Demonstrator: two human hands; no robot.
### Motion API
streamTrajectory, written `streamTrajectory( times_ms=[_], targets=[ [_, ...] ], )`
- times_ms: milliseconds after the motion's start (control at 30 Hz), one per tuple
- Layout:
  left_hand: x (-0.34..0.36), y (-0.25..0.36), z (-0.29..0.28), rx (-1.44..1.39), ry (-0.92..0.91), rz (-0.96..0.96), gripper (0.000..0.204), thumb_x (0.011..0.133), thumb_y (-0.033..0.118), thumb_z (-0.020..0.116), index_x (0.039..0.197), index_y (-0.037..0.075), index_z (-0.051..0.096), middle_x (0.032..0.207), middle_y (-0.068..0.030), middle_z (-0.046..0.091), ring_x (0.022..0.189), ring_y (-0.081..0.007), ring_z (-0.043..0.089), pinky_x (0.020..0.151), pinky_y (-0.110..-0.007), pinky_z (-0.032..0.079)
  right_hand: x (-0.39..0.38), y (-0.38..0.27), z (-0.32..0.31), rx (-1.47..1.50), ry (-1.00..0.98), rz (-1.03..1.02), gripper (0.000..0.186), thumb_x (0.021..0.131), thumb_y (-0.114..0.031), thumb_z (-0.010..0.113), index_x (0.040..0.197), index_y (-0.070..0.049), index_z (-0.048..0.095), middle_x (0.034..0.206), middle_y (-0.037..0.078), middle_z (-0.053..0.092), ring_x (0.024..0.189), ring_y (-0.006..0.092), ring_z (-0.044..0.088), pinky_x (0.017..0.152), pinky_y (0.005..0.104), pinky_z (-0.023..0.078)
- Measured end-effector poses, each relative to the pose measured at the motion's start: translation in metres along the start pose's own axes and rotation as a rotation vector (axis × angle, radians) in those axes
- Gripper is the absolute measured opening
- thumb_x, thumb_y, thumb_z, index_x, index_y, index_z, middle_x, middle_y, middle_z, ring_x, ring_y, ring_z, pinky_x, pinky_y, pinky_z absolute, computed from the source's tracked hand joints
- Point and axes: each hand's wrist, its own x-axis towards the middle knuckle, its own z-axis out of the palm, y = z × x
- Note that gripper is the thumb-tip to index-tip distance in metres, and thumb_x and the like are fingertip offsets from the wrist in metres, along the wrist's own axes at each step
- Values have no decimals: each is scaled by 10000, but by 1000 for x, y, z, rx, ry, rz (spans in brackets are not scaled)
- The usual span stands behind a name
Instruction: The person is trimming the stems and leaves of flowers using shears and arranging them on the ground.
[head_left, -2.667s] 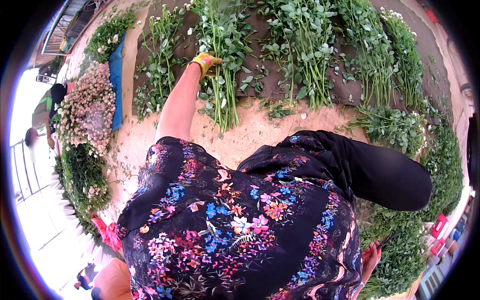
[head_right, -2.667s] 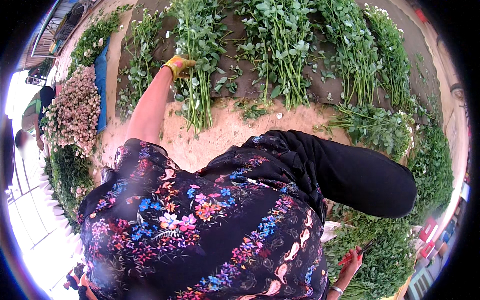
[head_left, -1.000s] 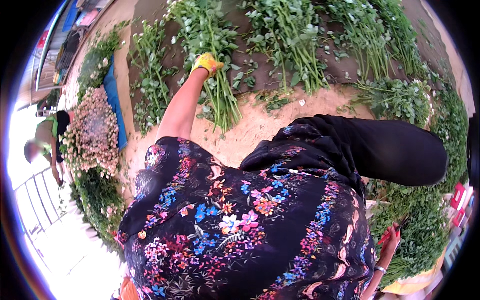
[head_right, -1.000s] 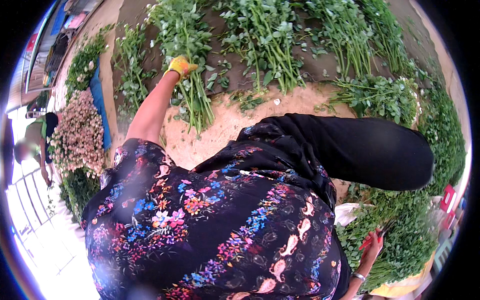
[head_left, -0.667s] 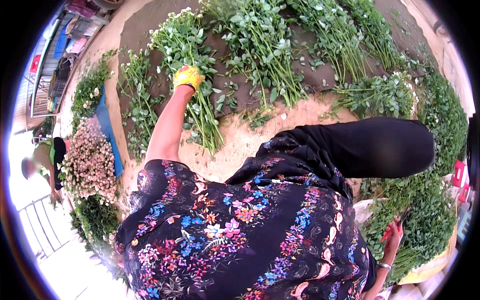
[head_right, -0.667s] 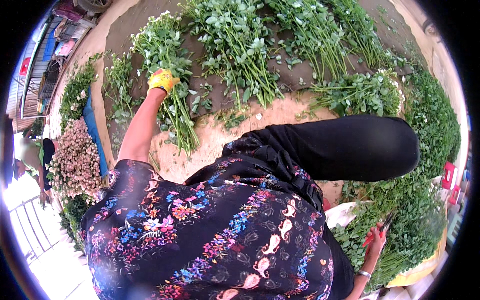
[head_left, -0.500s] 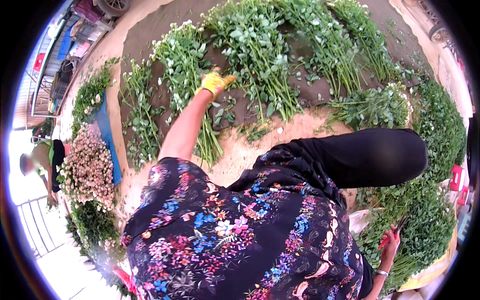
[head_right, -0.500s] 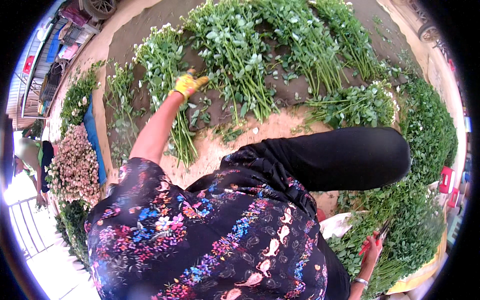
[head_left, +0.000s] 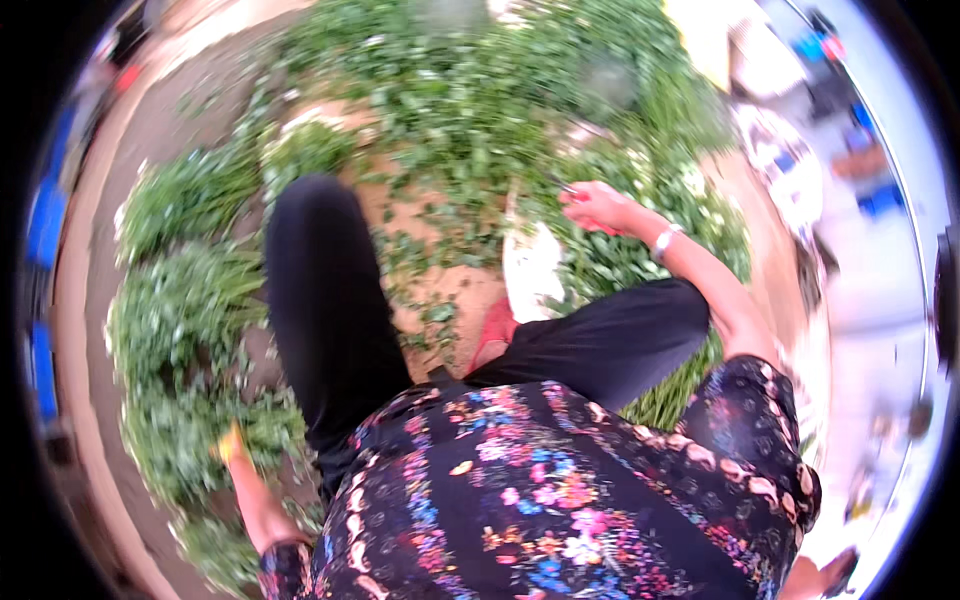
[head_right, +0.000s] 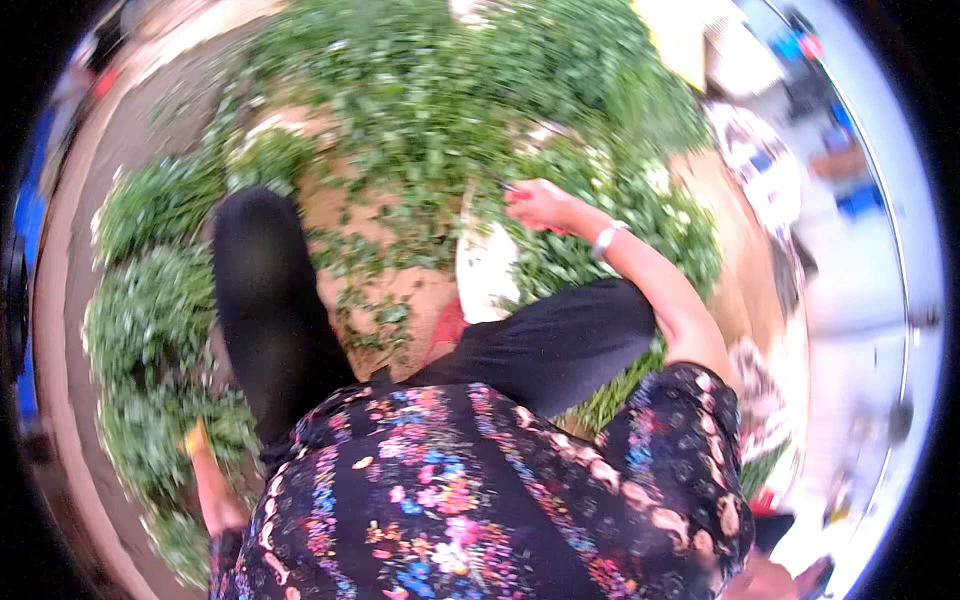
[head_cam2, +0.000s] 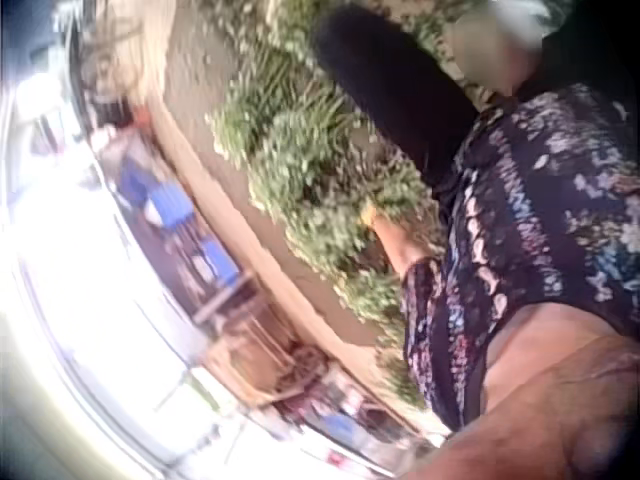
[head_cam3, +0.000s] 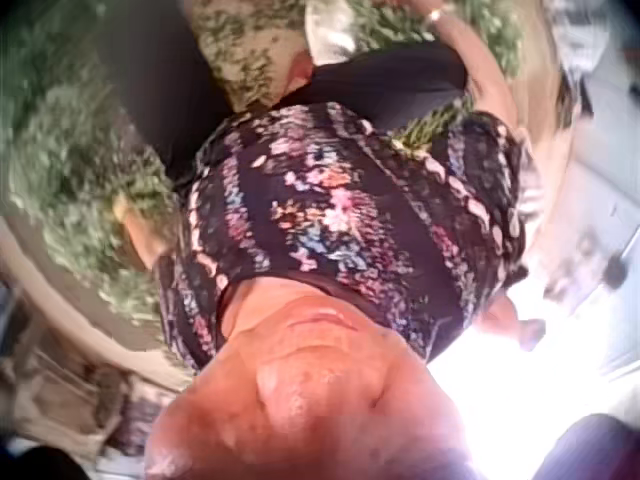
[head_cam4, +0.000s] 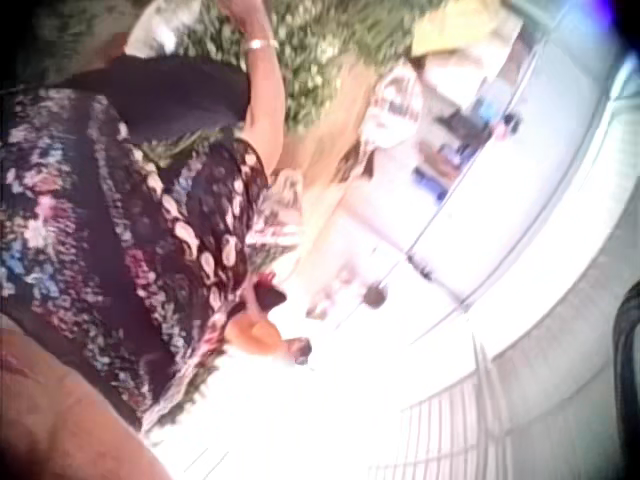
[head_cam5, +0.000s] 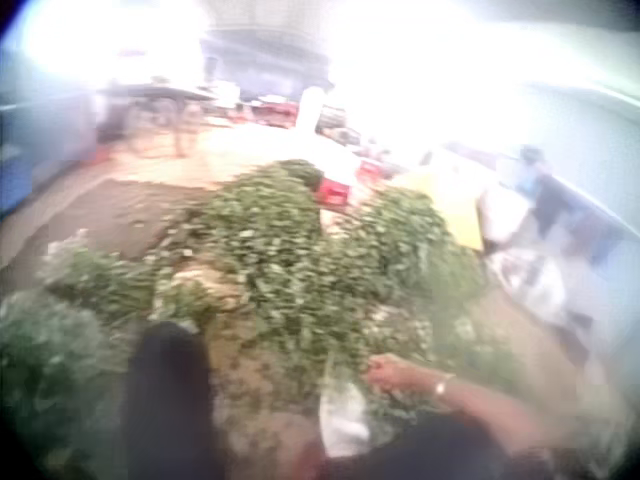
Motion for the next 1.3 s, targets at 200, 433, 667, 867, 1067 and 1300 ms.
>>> streamTrajectory(
  times_ms=[200,433,667,867,1067,1300],
  targets=[
    [-17,-12,32,393,-312,-114,923,893,701,122,1234,-51,535,1132,-243,618,1074,-343,595,1027,-555,287,-88,43,-16,123,146,275,135,816,-143,607,905,-43,583,668,10,557,509,95,507,403,245,395],
    [-30,18,-72,242,-547,-107,783,855,603,355,1305,-32,441,1163,-225,605,1074,-338,592,952,-502,406,-98,117,-13,327,520,274,193,846,-220,617,897,-40,571,751,43,579,559,115,535,434,264,428],
    [-30,89,-251,88,-467,149,549,839,472,554,1129,11,485,1016,-188,626,963,-311,623,827,-450,496,-45,168,81,508,589,255,308,801,-172,696,1021,8,578,770,54,612,579,103,563,454,233,414],
    [-41,333,-390,9,198,841,488,856,414,545,1163,38,595,1034,-225,649,980,-344,630,819,-408,484,-43,123,69,1006,725,92,338,750,-10,701,1058,6,562,702,15,572,538,88,527,457,228,407],
    [-185,510,-449,-212,81,1176,524,830,331,620,1227,-6,559,1127,-206,637,1039,-282,626,903,-357,474,-48,84,0,1145,747,123,253,769,-30,688,991,-7,568,707,26,555,537,119,523,476,260,439],
    [-276,611,-427,-429,-378,1399,404,884,278,636,1202,34,588,1048,-68,660,916,-162,623,799,-290,505,-43,-24,-115,1470,622,-414,199,850,-105,617,1030,-49,554,745,31,568,531,143,512,473,321,460]
  ],
)
